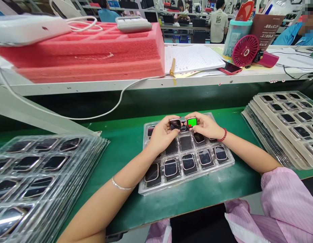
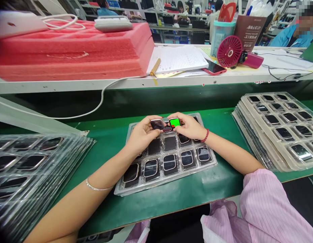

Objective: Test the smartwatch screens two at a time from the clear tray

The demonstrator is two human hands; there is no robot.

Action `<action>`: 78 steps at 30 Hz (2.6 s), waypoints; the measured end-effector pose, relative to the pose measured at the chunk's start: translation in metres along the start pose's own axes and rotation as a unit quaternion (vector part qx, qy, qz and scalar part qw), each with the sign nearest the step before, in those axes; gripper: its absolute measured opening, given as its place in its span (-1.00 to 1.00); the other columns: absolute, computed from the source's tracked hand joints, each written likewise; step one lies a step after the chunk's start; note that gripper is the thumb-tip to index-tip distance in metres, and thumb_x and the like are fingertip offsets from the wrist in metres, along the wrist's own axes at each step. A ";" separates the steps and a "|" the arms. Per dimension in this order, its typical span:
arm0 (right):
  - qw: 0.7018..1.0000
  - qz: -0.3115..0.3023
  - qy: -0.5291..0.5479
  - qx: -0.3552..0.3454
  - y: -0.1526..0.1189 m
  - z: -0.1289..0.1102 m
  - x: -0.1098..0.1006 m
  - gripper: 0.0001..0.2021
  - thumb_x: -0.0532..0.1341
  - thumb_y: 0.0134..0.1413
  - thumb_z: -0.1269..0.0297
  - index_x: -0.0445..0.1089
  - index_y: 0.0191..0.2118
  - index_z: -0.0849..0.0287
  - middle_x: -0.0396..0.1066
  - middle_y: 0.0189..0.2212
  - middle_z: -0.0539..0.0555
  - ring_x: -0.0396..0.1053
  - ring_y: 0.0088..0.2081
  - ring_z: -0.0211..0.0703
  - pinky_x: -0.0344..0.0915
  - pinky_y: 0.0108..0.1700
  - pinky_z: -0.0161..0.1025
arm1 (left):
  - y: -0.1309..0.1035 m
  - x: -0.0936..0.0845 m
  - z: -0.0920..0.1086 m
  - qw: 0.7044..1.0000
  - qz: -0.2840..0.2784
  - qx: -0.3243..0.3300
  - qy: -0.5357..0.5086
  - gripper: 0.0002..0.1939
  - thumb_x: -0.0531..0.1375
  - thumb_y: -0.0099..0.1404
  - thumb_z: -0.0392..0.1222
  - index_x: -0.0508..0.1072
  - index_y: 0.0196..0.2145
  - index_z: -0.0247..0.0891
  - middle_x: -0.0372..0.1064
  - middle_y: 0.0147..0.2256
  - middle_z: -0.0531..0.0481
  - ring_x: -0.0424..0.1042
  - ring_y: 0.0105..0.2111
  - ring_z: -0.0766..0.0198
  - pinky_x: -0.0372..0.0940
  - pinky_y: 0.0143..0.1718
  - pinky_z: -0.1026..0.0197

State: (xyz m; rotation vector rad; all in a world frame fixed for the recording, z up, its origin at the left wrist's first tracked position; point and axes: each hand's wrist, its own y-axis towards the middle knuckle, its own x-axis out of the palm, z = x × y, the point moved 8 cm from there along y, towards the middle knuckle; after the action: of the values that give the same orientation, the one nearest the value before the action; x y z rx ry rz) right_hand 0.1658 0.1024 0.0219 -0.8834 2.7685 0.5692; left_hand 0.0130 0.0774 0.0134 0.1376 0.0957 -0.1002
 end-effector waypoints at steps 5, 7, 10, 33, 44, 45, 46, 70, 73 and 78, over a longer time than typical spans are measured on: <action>1.000 0.004 0.000 -0.021 -0.001 -0.003 0.000 -0.70 0.22 0.03 0.39 0.33 -0.06 0.22 0.46 -0.18 0.12 0.46 -0.21 -0.15 0.39 -0.24 -0.26 | -0.001 0.000 0.002 1.000 0.002 0.006 -0.003 -0.55 0.28 0.05 -0.30 0.39 -0.06 -0.25 0.50 -0.19 -0.05 0.50 -0.08 0.10 0.36 -0.04 0.10; 1.000 0.008 -0.005 -0.028 -0.001 -0.003 0.000 -0.72 0.21 0.02 0.40 0.33 -0.09 0.22 0.46 -0.21 0.10 0.47 -0.22 -0.16 0.38 -0.24 -0.27 | -0.001 0.000 0.003 1.000 0.000 0.007 -0.005 -0.56 0.28 0.06 -0.30 0.39 -0.06 -0.25 0.51 -0.20 -0.05 0.50 -0.08 0.11 0.36 -0.03 0.09; 1.000 0.001 0.009 -0.018 -0.002 -0.002 0.001 -0.65 0.19 -0.02 0.45 0.31 -0.04 0.20 0.46 -0.20 0.09 0.48 -0.18 -0.14 0.39 -0.25 -0.28 | -0.001 0.000 0.002 1.000 0.001 0.002 -0.005 -0.56 0.27 0.06 -0.30 0.39 -0.06 -0.24 0.50 -0.20 -0.05 0.50 -0.08 0.11 0.36 -0.04 0.10; 0.999 -0.008 0.032 -0.005 -0.001 0.004 0.002 -0.54 0.10 -0.07 0.49 0.34 0.03 0.23 0.49 -0.12 0.13 0.51 -0.19 -0.16 0.51 -0.09 -0.12 | 0.000 -0.003 0.005 1.000 0.011 0.013 0.001 -0.62 0.24 0.04 -0.31 0.41 -0.12 -0.23 0.51 -0.23 -0.02 0.51 -0.18 0.16 0.39 -0.16 0.14; 0.999 -0.001 0.031 0.024 -0.001 0.008 -0.001 -0.44 0.23 -0.03 0.48 0.23 0.15 0.15 0.41 -0.06 0.13 0.45 -0.09 -0.13 0.51 -0.15 -0.22 | 0.001 -0.001 0.000 0.999 0.003 -0.009 -0.037 -0.47 0.26 0.01 -0.33 0.35 -0.01 -0.23 0.50 -0.21 -0.03 0.50 -0.12 0.17 0.36 -0.08 0.14; 0.998 -0.001 0.052 0.031 -0.001 0.009 -0.001 -0.39 0.26 -0.03 0.48 0.20 0.19 0.14 0.40 -0.06 0.13 0.44 -0.10 -0.14 0.51 -0.19 -0.26 | 0.001 -0.001 -0.001 0.999 0.000 -0.012 -0.049 -0.42 0.28 0.01 -0.33 0.33 0.03 -0.22 0.50 -0.21 -0.03 0.50 -0.13 0.18 0.36 -0.11 0.17; 0.996 0.000 0.079 0.039 0.000 0.011 -0.001 -0.35 0.29 -0.04 0.47 0.16 0.21 0.12 0.39 -0.06 0.11 0.44 -0.13 -0.17 0.51 -0.23 -0.29 | 0.002 0.000 -0.002 0.998 -0.005 -0.015 -0.064 -0.36 0.31 0.01 -0.32 0.30 0.08 -0.21 0.51 -0.21 -0.03 0.51 -0.15 0.20 0.37 -0.15 0.20; 0.912 -0.007 0.363 0.193 0.003 0.025 -0.007 -0.67 0.28 0.11 0.37 0.30 0.00 0.19 0.59 -0.22 0.11 0.57 -0.41 -0.24 0.52 -0.43 -0.39 | 0.008 0.001 -0.016 0.967 -0.062 -0.111 -0.219 -0.48 0.40 0.09 -0.16 0.41 0.01 -0.24 0.56 -0.13 -0.13 0.58 -0.30 0.23 0.38 -0.45 0.34; 0.938 0.011 0.302 0.172 0.002 0.027 -0.006 -0.51 0.31 -0.01 0.56 0.29 0.06 0.17 0.57 -0.15 0.09 0.57 -0.38 -0.26 0.55 -0.39 -0.39 | 0.007 0.003 -0.018 0.974 -0.053 -0.098 -0.199 -0.35 0.41 0.06 -0.26 0.36 0.12 -0.20 0.54 -0.07 -0.12 0.59 -0.28 0.23 0.37 -0.45 0.37; 0.939 0.038 0.297 0.169 0.002 0.026 -0.008 -0.49 0.27 0.13 0.44 0.30 0.21 0.10 0.49 0.03 0.13 0.58 -0.25 -0.22 0.59 -0.31 -0.34 | 0.006 0.001 -0.015 0.971 -0.027 -0.109 -0.212 -0.39 0.35 0.21 -0.12 0.36 0.20 -0.14 0.49 0.02 -0.16 0.60 -0.22 0.19 0.43 -0.37 0.31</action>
State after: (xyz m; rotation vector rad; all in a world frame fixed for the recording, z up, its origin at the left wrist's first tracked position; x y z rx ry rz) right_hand 0.1726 0.1190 0.0010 -0.9943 3.2874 -0.2187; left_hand 0.0132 0.0849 -0.0005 -0.1078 -0.3162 -0.1699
